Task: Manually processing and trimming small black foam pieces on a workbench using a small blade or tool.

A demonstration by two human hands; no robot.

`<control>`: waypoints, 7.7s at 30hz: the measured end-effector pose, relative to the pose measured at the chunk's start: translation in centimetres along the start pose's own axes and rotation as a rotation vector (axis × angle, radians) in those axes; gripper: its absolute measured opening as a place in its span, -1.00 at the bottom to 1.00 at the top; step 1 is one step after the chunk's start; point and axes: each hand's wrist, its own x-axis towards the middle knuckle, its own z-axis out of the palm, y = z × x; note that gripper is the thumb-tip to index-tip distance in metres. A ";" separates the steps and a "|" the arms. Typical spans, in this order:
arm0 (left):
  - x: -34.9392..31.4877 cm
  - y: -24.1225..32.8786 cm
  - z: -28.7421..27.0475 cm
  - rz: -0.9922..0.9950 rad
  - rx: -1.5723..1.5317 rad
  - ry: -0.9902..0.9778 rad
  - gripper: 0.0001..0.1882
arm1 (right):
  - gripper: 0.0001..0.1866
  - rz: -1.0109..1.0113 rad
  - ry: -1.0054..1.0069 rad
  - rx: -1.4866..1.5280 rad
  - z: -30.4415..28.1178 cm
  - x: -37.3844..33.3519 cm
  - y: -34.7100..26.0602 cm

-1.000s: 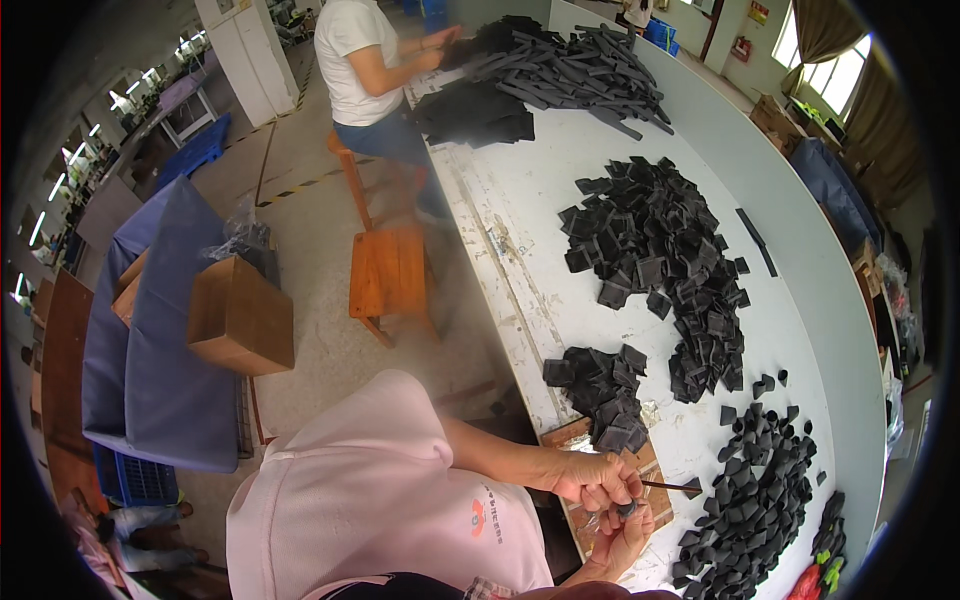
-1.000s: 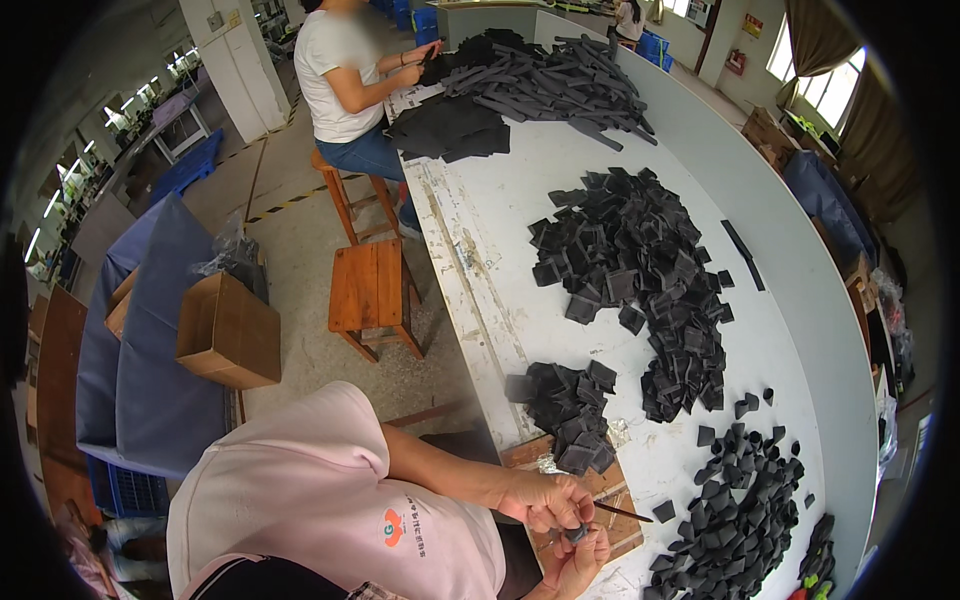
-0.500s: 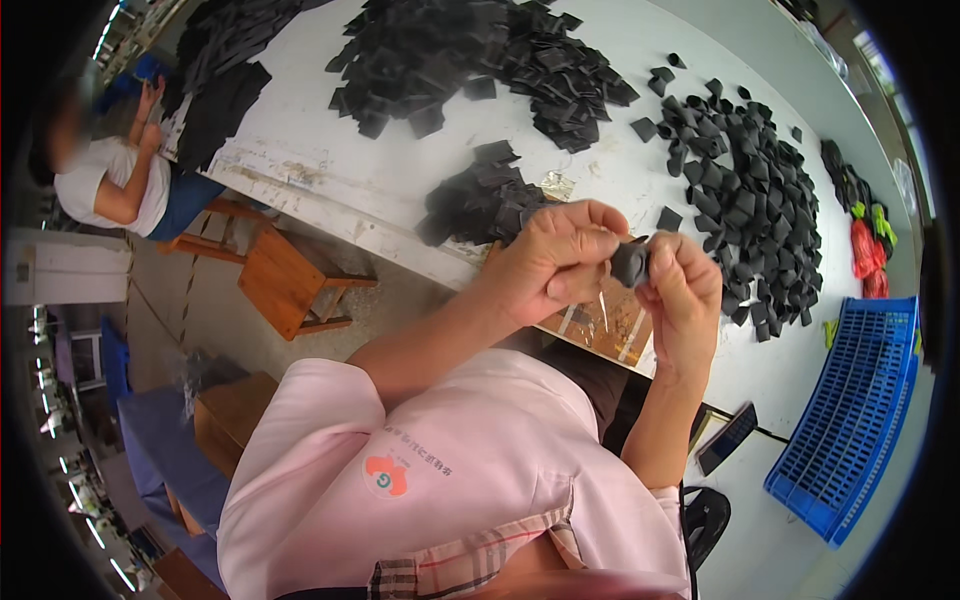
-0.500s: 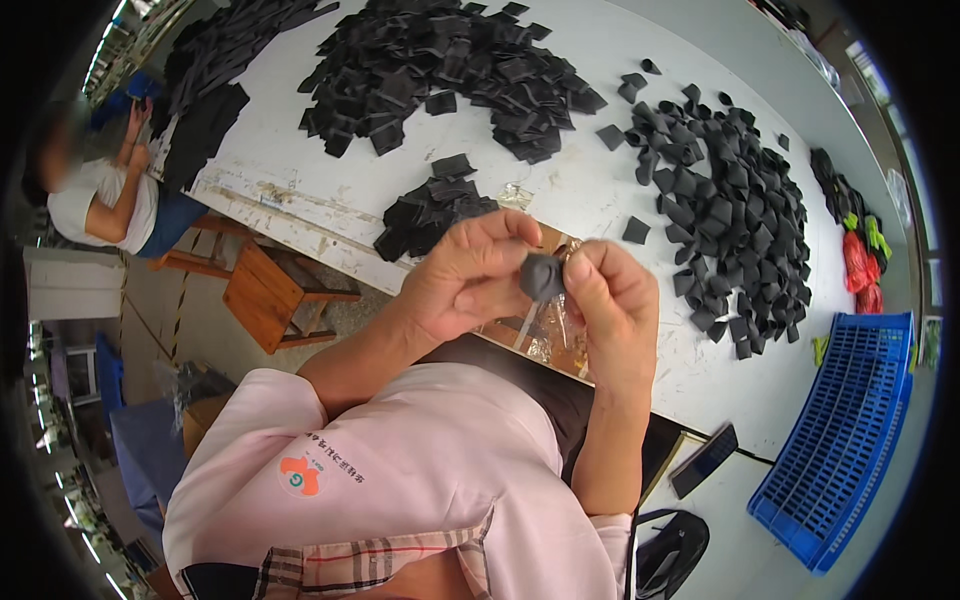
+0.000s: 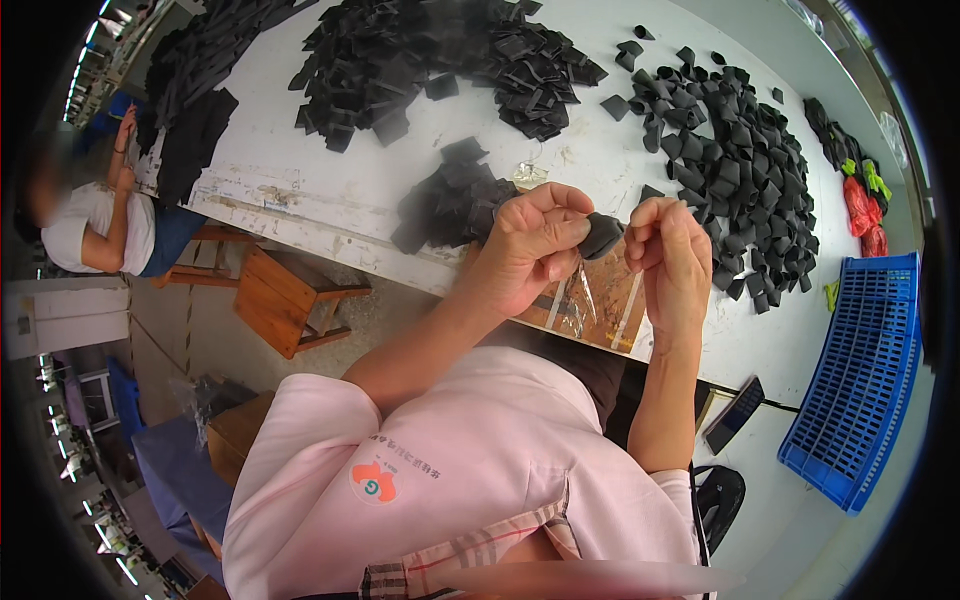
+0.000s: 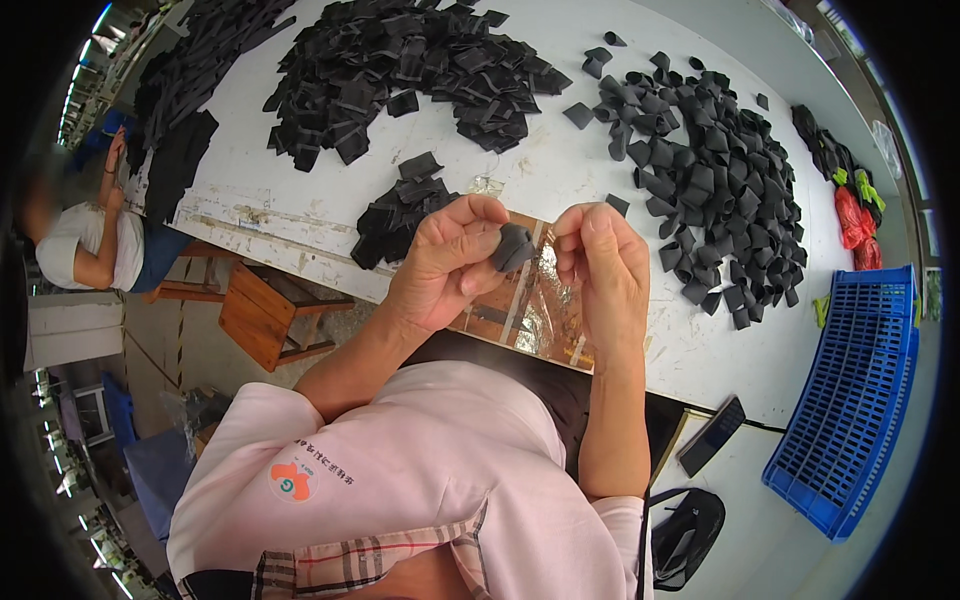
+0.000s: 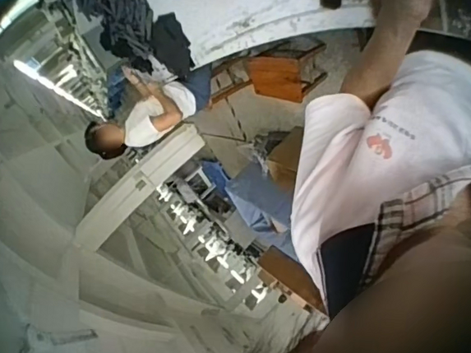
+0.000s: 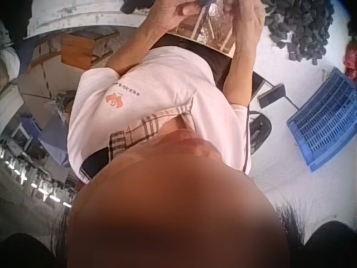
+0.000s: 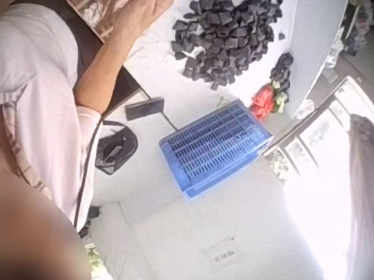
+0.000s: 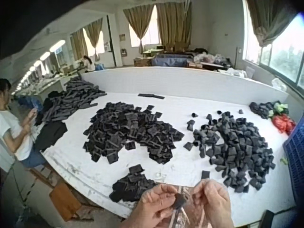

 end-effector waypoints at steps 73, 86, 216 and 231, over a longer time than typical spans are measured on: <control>0.5 0.3 2.2 0.587 0.889 -0.085 -0.90 | -0.78 -0.517 0.075 -0.798 2.4 -2.5 0.1; 0.3 0.5 1.3 0.525 0.305 0.062 -0.86 | -0.84 -0.546 0.118 -0.904 3.2 -2.4 -0.8; -3.9 -3.0 -0.3 0.580 1.397 0.294 -0.95 | -0.88 -0.447 0.113 -0.920 3.0 -5.1 4.0; -2.9 -1.2 -0.9 -0.191 0.243 0.180 -0.83 | -0.96 0.172 0.240 -0.093 1.5 -4.6 4.9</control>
